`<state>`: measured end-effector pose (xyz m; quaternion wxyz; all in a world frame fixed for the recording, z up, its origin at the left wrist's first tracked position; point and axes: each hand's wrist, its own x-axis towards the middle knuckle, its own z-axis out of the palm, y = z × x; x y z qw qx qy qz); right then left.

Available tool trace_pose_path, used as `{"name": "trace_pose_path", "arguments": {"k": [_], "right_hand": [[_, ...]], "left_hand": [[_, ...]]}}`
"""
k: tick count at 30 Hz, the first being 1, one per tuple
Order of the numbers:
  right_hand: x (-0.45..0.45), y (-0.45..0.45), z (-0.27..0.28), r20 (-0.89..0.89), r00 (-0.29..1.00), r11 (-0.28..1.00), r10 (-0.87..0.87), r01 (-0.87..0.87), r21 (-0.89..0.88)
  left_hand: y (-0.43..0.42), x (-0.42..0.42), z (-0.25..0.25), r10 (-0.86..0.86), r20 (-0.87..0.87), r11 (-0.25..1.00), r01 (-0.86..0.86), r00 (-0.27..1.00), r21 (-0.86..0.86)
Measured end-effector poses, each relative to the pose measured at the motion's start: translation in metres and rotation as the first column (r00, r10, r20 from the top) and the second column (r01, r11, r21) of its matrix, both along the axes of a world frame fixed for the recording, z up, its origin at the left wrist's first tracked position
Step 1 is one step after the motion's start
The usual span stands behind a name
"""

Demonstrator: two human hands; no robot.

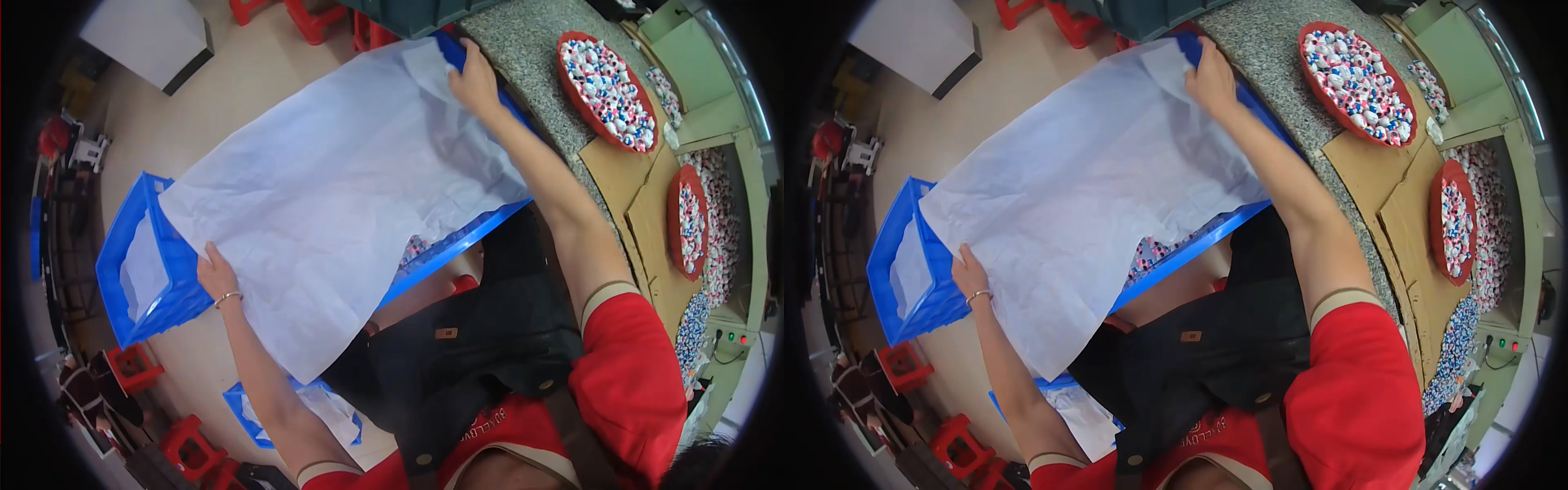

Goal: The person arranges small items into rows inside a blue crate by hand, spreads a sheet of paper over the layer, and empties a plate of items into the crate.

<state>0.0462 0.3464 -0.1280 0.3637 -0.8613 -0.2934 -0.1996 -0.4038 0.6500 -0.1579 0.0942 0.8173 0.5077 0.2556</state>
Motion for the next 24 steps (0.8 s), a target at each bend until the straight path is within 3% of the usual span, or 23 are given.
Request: {"name": "trace_pose_path", "arguments": {"k": [1,3,5,6,7,9,10,11,12,13,15,16,17,18,19,20,22,24], "right_hand": [[-0.019,-0.010,0.001,0.114,0.992,0.998,0.056,-0.059,0.021],[-0.064,-0.034,0.013,0.227,0.959,0.972,0.171,-0.126,-0.200],[-0.070,-0.053,-0.005,0.194,0.876,0.837,0.442,-0.325,-0.441],[-0.059,-0.059,-0.023,-0.001,0.796,0.672,0.606,-0.513,-0.535],[-0.057,-0.061,-0.033,-0.004,0.800,0.674,0.600,-0.509,-0.535],[-0.049,-0.060,-0.051,-0.349,0.859,0.754,0.374,-0.501,-0.425],[-0.038,-0.060,-0.060,-0.347,0.896,0.748,0.276,-0.427,-0.507],[-0.029,-0.062,-0.069,-0.297,0.936,0.820,0.189,-0.317,-0.476],[-0.020,-0.064,-0.077,-0.250,0.964,0.877,0.096,-0.200,-0.437],[-0.007,-0.068,-0.080,-0.273,0.955,0.931,0.112,-0.197,-0.308],[0.001,-0.073,-0.080,-0.328,0.941,0.886,0.089,-0.225,-0.405],[-0.002,-0.072,-0.078,-0.379,0.924,0.833,0.061,-0.256,-0.491],[-0.007,-0.072,-0.078,-0.319,0.947,0.786,0.040,-0.226,-0.575],[-0.010,-0.072,-0.080,-0.291,0.956,0.803,0.049,-0.210,-0.557],[-0.011,-0.072,-0.083,-0.263,0.963,0.819,0.053,-0.192,-0.541],[-0.017,-0.072,-0.084,-0.180,0.981,0.844,0.071,-0.156,-0.513],[-0.026,-0.064,-0.066,-0.218,0.967,0.835,0.129,-0.224,-0.503],[-0.027,-0.051,-0.058,-0.178,0.947,0.839,0.267,-0.319,-0.441]], "left_hand": [[0.009,-0.004,-0.015,-0.061,0.063,0.996,0.057,0.996,0.068],[0.006,-0.001,-0.013,-0.055,0.059,0.998,0.053,0.997,0.036],[0.001,0.002,0.004,0.006,-0.059,0.993,-0.013,0.998,-0.119],[0.002,0.002,0.000,0.002,-0.060,0.992,-0.009,0.998,-0.123],[0.005,0.001,-0.003,-0.038,0.003,0.995,0.038,0.999,-0.094],[0.006,-0.001,-0.002,-0.078,0.066,0.995,0.082,0.995,-0.058],[0.005,-0.001,0.003,-0.067,0.137,0.981,0.091,0.988,-0.171],[0.006,0.000,0.007,-0.051,0.209,0.954,0.109,0.977,-0.279],[0.006,0.001,0.010,-0.054,0.213,0.954,0.114,0.975,-0.277],[0.006,-0.001,0.012,-0.075,0.241,0.942,0.147,0.968,-0.300],[0.005,-0.009,0.012,-0.088,0.261,0.930,0.173,0.961,-0.325],[0.007,-0.011,0.009,-0.112,0.216,0.955,0.165,0.970,-0.247],[0.009,-0.013,0.007,-0.134,0.165,0.972,0.162,0.977,-0.168],[-0.003,-0.008,0.020,-0.135,0.154,0.971,0.162,0.979,-0.174],[-0.028,0.005,0.046,-0.112,0.006,0.984,0.110,0.994,0.141],[-0.051,0.016,0.064,-0.045,-0.128,0.890,0.098,0.991,0.446],[-0.078,0.031,0.071,-0.393,-0.057,0.801,0.372,0.918,0.469],[-0.123,0.059,0.063,-0.707,0.005,0.692,0.690,0.708,0.210]]}}
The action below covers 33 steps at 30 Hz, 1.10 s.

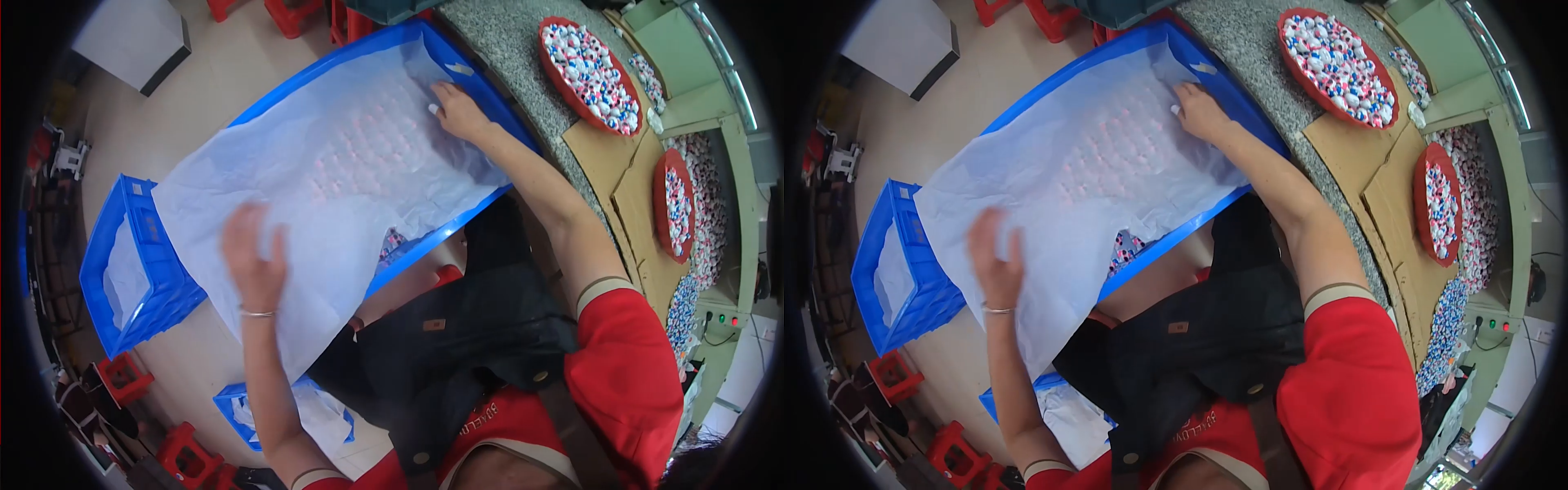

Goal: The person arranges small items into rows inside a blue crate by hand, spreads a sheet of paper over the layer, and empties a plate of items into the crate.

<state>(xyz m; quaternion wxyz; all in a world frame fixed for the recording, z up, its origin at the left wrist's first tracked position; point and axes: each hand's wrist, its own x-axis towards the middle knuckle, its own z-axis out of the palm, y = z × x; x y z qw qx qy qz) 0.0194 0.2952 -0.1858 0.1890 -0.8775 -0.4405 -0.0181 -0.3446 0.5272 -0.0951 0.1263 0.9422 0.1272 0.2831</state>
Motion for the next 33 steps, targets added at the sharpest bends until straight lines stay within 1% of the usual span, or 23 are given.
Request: {"name": "trace_pose_path", "arguments": {"k": [2,3,6,7,9,11,12,14,15,16,17,18,19,20,21,23,24,25,26,27,29,31,33], "right_hand": [[0.008,0.020,0.003,0.079,0.978,0.981,0.194,-0.193,-0.027],[0.005,0.032,0.014,0.008,0.981,0.979,0.193,-0.192,-0.076],[0.031,0.060,-0.014,0.006,0.990,0.990,0.138,-0.138,-0.027],[0.042,0.063,-0.019,-0.026,0.994,0.993,0.104,-0.105,-0.055],[0.063,0.064,-0.029,-0.068,0.994,0.993,0.082,-0.088,-0.082],[0.081,0.059,-0.041,0.018,1.000,0.991,0.015,-0.012,-0.132],[0.089,0.057,-0.048,0.104,0.990,0.982,0.091,-0.071,-0.178],[0.090,0.060,-0.051,0.157,0.980,0.964,0.125,-0.082,-0.254],[0.089,0.061,-0.056,0.112,0.986,0.977,0.123,-0.100,-0.189],[0.084,0.064,-0.051,0.138,0.980,0.963,0.141,-0.104,-0.249],[0.089,0.063,-0.058,0.164,0.969,0.954,0.184,-0.136,-0.268],[0.086,0.066,-0.056,0.173,0.970,0.960,0.170,-0.123,-0.252],[0.087,0.072,-0.053,0.143,0.975,0.946,0.169,-0.119,-0.303],[0.095,0.069,-0.064,0.193,0.957,0.953,0.219,-0.167,-0.254],[0.092,0.070,-0.059,0.176,0.955,0.957,0.240,-0.202,-0.211],[0.089,0.077,-0.050,0.118,0.978,0.960,0.170,-0.137,-0.245],[0.079,0.084,-0.041,0.119,0.975,0.960,0.188,-0.157,-0.233],[0.069,0.089,-0.030,0.173,0.956,0.956,0.238,-0.200,-0.213],[0.059,0.093,-0.020,0.226,0.933,0.951,0.280,-0.237,-0.197],[0.044,0.102,-0.010,0.224,0.930,0.951,0.291,-0.256,-0.172],[0.044,0.117,-0.014,0.221,0.935,0.958,0.278,-0.254,-0.130],[0.051,0.118,-0.031,0.218,0.942,0.966,0.257,-0.242,-0.094],[0.093,0.097,-0.077,0.158,0.972,0.984,0.174,-0.164,-0.069]], "left_hand": [[-0.043,0.036,-0.003,-0.268,-0.081,0.951,0.250,0.960,-0.185],[-0.058,0.050,-0.011,-0.359,-0.154,0.926,0.331,0.921,-0.181],[-0.081,0.081,-0.040,-0.580,-0.322,0.815,0.537,0.748,-0.220],[-0.086,0.086,-0.049,-0.574,-0.327,0.819,0.530,0.751,-0.222],[-0.094,0.094,-0.065,-0.647,-0.498,0.734,0.649,0.577,-0.201],[-0.097,0.096,-0.085,-0.632,-0.527,0.744,0.634,0.568,-0.209],[-0.097,0.099,-0.092,-0.644,-0.542,0.727,0.653,0.540,-0.213],[-0.100,0.104,-0.105,-0.621,-0.616,0.712,0.679,0.485,-0.182],[-0.101,0.104,-0.110,-0.626,-0.604,0.713,0.675,0.493,-0.188],[-0.099,0.101,-0.113,-0.626,-0.594,0.720,0.666,0.505,-0.194],[-0.097,0.098,-0.108,-0.650,-0.525,0.727,0.652,0.550,-0.216],[-0.088,0.090,-0.096,-0.662,-0.454,0.734,0.637,0.596,-0.234],[-0.075,0.072,-0.076,-0.612,-0.482,0.780,0.577,0.626,-0.241],[-0.062,0.059,-0.051,-0.576,-0.379,0.817,0.522,0.724,-0.245],[-0.049,0.048,-0.030,-0.530,-0.269,0.845,0.477,0.804,-0.241],[-0.008,0.001,-0.003,-0.353,-0.150,0.927,0.324,0.923,-0.187],[0.012,-0.023,0.009,-0.226,-0.127,0.968,0.208,0.966,-0.142],[0.033,-0.043,0.017,-0.103,-0.093,0.991,0.094,0.990,-0.100],[0.054,-0.061,0.017,0.010,-0.104,0.999,-0.015,0.994,-0.050],[0.072,-0.070,0.011,0.118,-0.112,0.993,-0.119,0.987,-0.002],[0.103,-0.067,0.006,0.233,-0.093,0.967,-0.220,0.968,0.127],[0.129,-0.054,-0.012,0.243,-0.128,0.963,-0.222,0.962,0.155],[0.147,-0.035,-0.035,0.256,-0.205,0.951,-0.208,0.945,0.231]]}}
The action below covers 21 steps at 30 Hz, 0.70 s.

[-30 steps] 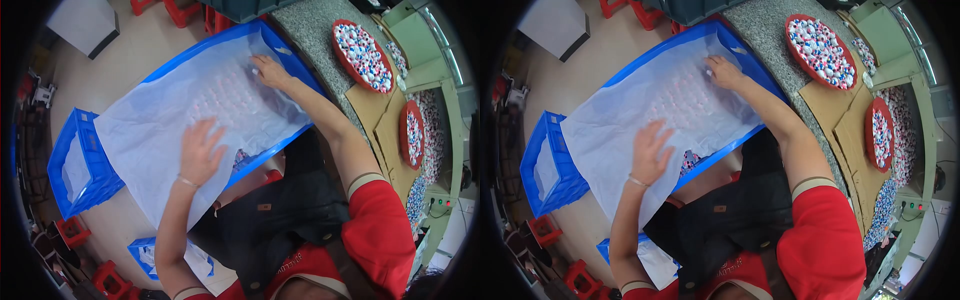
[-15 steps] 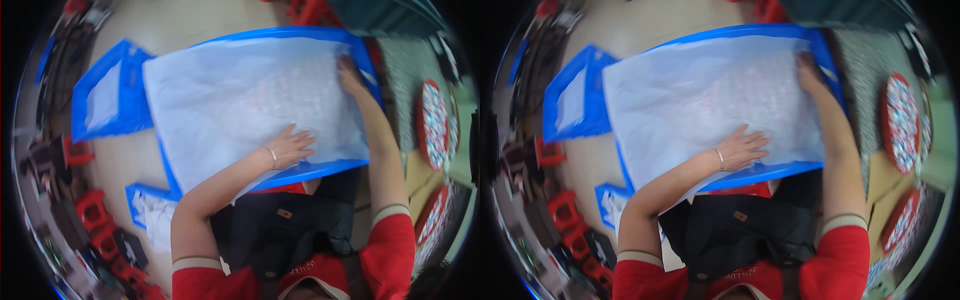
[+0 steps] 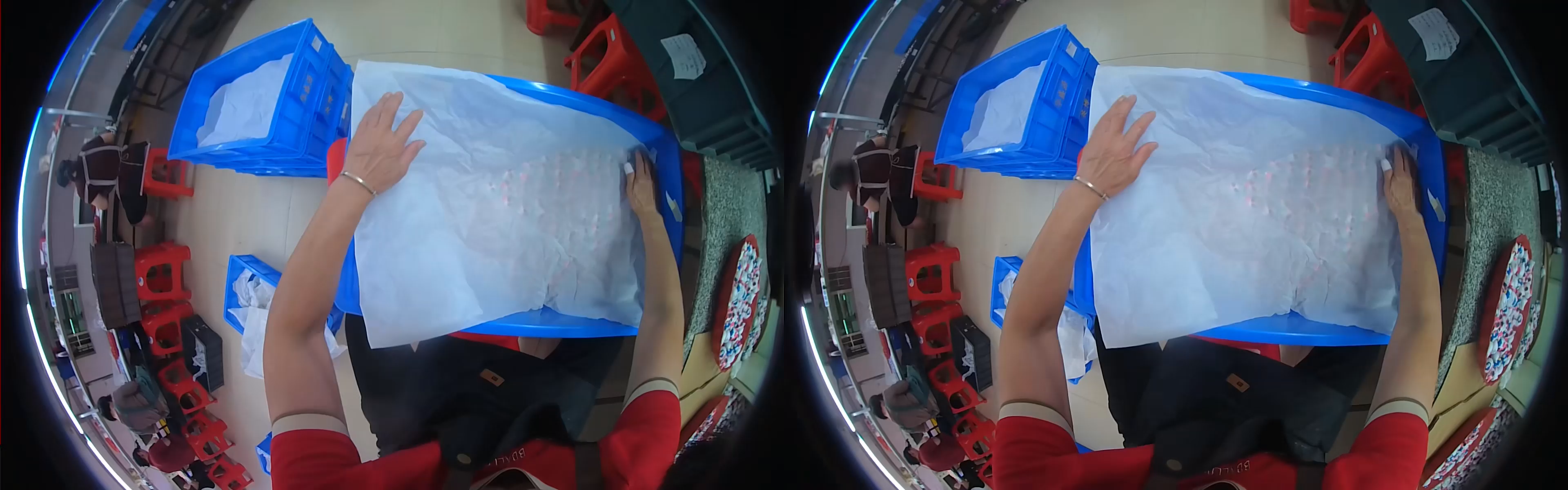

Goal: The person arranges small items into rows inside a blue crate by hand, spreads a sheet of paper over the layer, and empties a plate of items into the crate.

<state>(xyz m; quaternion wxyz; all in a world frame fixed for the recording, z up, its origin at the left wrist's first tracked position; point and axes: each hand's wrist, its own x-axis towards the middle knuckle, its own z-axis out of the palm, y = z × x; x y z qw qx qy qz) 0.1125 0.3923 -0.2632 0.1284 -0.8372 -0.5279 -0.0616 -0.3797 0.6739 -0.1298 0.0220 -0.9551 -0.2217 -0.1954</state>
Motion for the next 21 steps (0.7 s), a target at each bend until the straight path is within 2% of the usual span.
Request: {"name": "trace_pose_path", "arguments": {"k": [1,2,4,7,11,13,15,17,18,19,20,21], "right_hand": [[0.003,-0.005,-0.002,0.034,0.997,0.995,-0.067,0.070,-0.077],[0.006,-0.012,-0.006,0.040,0.997,0.994,-0.072,0.075,-0.081],[-0.020,-0.008,0.016,0.168,0.985,0.972,-0.034,0.072,-0.223],[-0.026,-0.006,0.014,0.219,0.974,0.974,-0.052,0.098,-0.205],[-0.030,-0.005,0.014,0.226,0.972,0.970,-0.062,0.112,-0.217],[-0.024,-0.006,0.010,0.263,0.964,0.971,-0.030,0.090,-0.221],[-0.013,-0.004,0.007,0.215,0.976,0.979,0.019,0.025,-0.204],[0.010,-0.009,0.000,0.119,0.988,0.989,0.097,-0.082,-0.126],[-0.005,-0.004,0.026,0.126,0.984,0.991,0.128,-0.122,-0.059],[-0.033,0.002,0.059,0.212,0.965,0.987,0.156,-0.159,-0.003],[-0.055,0.004,0.084,0.092,0.991,0.995,0.096,-0.095,-0.021],[-0.081,0.000,0.111,-0.023,0.999,0.999,0.029,-0.030,-0.040]], "left_hand": [[0.006,0.006,-0.013,0.047,-0.074,0.999,-0.048,0.996,-0.016],[0.010,0.008,-0.026,0.041,-0.068,0.999,-0.043,0.997,-0.020],[0.013,0.013,-0.040,0.134,-0.285,0.991,-0.132,0.949,0.024],[0.016,0.016,-0.052,0.125,-0.410,0.988,-0.153,0.903,-0.034],[0.026,0.023,-0.062,0.120,-0.472,0.964,-0.216,0.874,-0.156],[0.030,0.026,-0.065,0.088,-0.607,0.952,-0.245,0.790,-0.181],[0.028,0.024,-0.064,0.121,-0.566,0.952,-0.257,0.815,-0.167],[0.021,0.015,-0.057,0.070,-0.228,0.997,-0.077,0.971,-0.024],[0.003,0.009,-0.038,0.051,-0.244,0.996,-0.068,0.968,-0.059],[-0.021,-0.004,-0.012,0.002,-0.251,0.976,-0.057,0.968,-0.212],[-0.038,-0.012,0.013,-0.037,-0.229,0.944,-0.041,0.973,-0.328],[-0.055,-0.023,0.031,-0.095,-0.212,0.933,0.012,0.973,-0.361]]}}
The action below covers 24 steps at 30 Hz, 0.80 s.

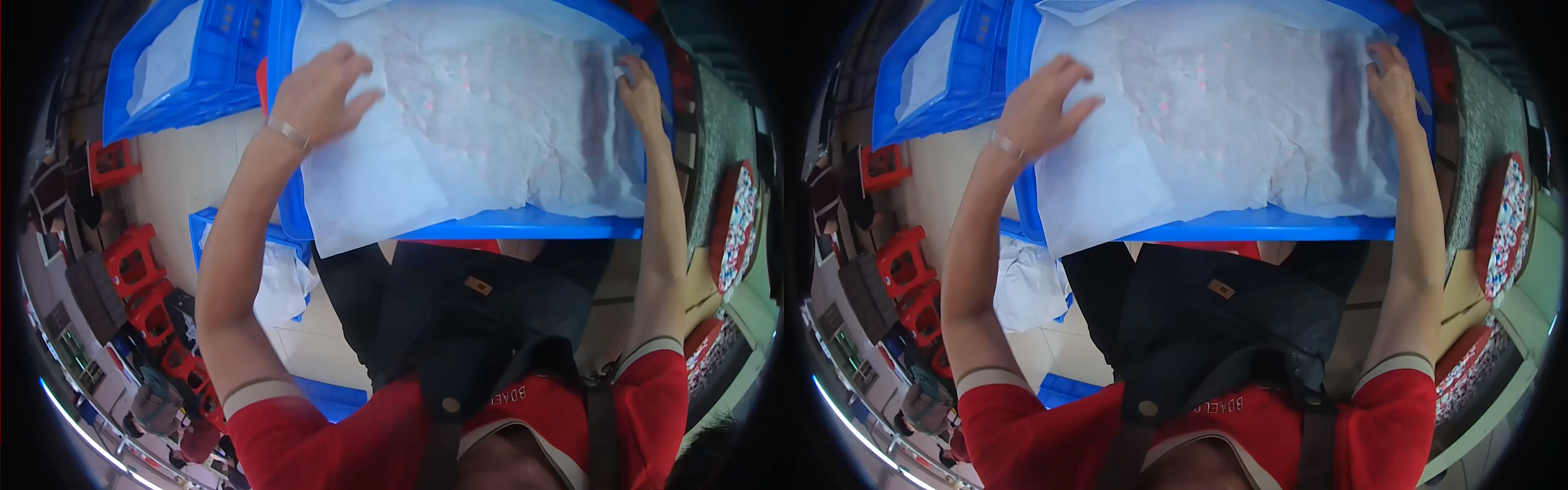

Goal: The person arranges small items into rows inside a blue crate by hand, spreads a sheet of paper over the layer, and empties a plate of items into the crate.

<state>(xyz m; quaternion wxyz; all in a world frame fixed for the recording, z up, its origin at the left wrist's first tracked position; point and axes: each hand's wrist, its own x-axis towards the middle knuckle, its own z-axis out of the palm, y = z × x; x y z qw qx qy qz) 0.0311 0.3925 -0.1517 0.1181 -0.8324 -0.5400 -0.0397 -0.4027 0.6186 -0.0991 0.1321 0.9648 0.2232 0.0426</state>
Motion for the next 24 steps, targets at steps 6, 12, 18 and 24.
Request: {"name": "trace_pose_path", "arguments": {"k": [6,12,18,24], "right_hand": [[-0.091,-0.075,0.089,-0.445,0.885,0.809,-0.141,-0.157,-0.567],[-0.067,-0.128,0.031,-0.421,0.846,0.585,-0.328,-0.168,-0.793],[-0.062,-0.132,0.012,-0.359,0.889,0.583,-0.283,-0.138,-0.801],[-0.071,-0.128,-0.015,-0.257,0.864,0.550,-0.434,0.028,-0.835]], "left_hand": [[-0.062,-0.063,0.035,-0.210,-0.294,0.921,0.087,0.932,-0.380],[-0.032,-0.066,0.002,-0.336,-0.436,0.763,-0.030,0.835,-0.645],[-0.036,-0.060,-0.036,-0.300,-0.821,0.953,0.122,0.486,-0.277],[-0.043,-0.077,-0.119,-0.158,-0.873,0.928,0.371,0.462,0.028]]}}
